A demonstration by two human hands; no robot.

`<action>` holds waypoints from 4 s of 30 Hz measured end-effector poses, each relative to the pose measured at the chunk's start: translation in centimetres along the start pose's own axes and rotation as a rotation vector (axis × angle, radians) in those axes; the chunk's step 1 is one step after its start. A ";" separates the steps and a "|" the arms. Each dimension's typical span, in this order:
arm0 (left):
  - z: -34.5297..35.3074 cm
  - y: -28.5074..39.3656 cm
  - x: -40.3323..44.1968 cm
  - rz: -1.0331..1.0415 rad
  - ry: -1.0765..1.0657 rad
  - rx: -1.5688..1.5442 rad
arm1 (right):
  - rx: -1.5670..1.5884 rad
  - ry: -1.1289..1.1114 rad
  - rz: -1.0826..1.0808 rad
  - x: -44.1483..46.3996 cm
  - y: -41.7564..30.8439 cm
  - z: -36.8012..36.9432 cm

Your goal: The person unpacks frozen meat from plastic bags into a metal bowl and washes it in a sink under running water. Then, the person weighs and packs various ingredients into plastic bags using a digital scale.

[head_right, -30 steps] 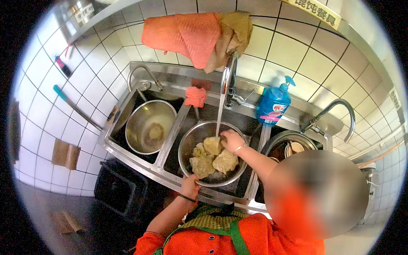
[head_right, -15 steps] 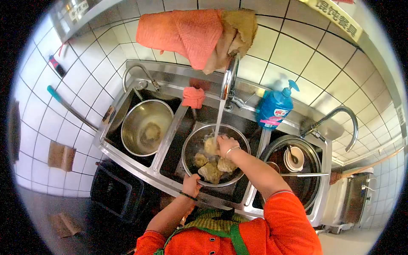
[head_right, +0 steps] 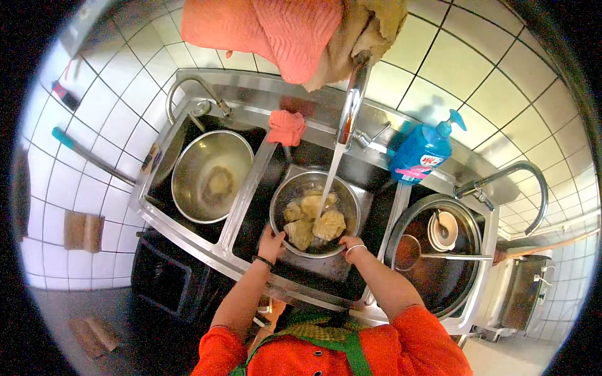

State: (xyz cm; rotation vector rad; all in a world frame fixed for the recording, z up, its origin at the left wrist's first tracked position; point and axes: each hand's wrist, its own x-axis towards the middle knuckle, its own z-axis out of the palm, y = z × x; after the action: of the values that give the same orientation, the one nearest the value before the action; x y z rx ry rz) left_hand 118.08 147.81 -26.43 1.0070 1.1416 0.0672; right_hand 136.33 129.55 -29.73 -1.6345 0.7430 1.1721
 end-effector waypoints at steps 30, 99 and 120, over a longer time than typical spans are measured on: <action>-7.0 0.0 -7.0 1.043 0.182 1.099 | -1.789 -0.147 -1.239 7.2 2.5 9.6; -7.3 -0.3 -7.0 1.064 0.245 1.077 | -1.521 0.131 -0.632 8.6 -2.0 9.2; -7.4 -0.6 -6.8 1.031 0.262 1.051 | -1.848 0.056 -1.374 5.6 1.8 7.7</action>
State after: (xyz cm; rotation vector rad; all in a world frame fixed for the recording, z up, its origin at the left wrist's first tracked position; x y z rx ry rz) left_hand 108.97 148.57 -22.36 2.5195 0.7294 0.4629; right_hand 134.00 136.38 -36.22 -2.5792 -1.8789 0.4606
